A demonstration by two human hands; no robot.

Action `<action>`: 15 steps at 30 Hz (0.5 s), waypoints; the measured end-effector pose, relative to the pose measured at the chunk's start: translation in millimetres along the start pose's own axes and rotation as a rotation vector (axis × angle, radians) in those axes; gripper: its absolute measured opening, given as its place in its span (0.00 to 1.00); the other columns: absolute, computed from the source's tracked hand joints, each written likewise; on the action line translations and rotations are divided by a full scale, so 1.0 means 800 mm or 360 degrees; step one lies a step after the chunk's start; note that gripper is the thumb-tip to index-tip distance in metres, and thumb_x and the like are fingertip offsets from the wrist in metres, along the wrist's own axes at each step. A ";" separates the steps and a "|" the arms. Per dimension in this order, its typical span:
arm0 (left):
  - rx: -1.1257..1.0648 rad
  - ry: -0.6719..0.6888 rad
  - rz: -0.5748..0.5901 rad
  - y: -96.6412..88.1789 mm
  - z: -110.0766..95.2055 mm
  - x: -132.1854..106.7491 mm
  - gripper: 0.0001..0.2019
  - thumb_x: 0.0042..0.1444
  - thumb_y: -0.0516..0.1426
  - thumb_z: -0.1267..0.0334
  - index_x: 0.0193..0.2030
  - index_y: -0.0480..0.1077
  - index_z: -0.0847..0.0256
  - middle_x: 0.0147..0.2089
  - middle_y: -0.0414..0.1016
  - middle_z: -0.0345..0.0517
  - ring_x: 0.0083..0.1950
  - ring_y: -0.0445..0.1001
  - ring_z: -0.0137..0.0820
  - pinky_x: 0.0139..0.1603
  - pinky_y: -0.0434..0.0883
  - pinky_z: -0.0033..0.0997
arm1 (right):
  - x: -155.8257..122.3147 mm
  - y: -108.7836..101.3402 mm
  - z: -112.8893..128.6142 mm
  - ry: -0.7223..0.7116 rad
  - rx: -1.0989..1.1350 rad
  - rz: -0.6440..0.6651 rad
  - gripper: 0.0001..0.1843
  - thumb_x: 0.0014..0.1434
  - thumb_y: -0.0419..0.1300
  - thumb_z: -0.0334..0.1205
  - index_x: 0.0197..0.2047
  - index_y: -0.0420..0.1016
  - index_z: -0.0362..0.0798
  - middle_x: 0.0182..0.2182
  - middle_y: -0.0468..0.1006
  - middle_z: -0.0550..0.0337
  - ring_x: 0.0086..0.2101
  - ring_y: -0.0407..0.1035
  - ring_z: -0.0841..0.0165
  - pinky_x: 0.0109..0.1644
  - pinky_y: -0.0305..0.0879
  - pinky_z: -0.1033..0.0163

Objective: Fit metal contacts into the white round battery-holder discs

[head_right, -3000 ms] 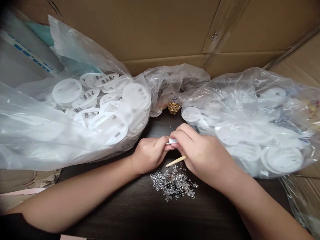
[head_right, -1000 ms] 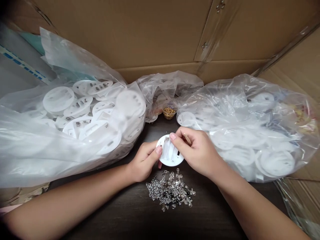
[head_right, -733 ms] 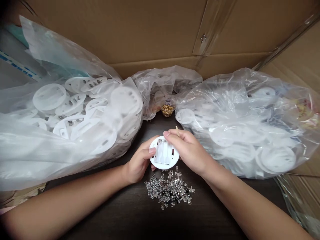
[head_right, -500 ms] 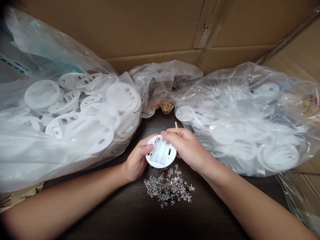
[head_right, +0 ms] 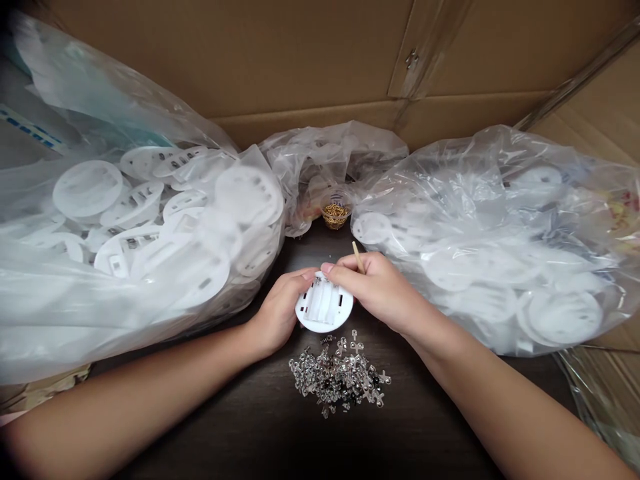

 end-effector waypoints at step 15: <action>0.0320 0.0177 0.0011 -0.012 0.013 0.003 0.16 0.69 0.47 0.57 0.29 0.57 0.60 0.27 0.59 0.36 0.29 0.58 0.24 0.30 0.60 0.26 | 0.008 0.008 -0.011 0.0084 0.0203 0.0038 0.23 0.51 0.71 0.59 0.28 0.74 0.47 0.22 0.70 0.64 0.23 0.61 0.74 0.27 0.55 0.65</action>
Point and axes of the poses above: each hand's wrist, its own x-axis towards the middle knuckle, its own y-axis out of the palm, z = x × y, the point moved 3 cm from there along x, towards the middle knuckle
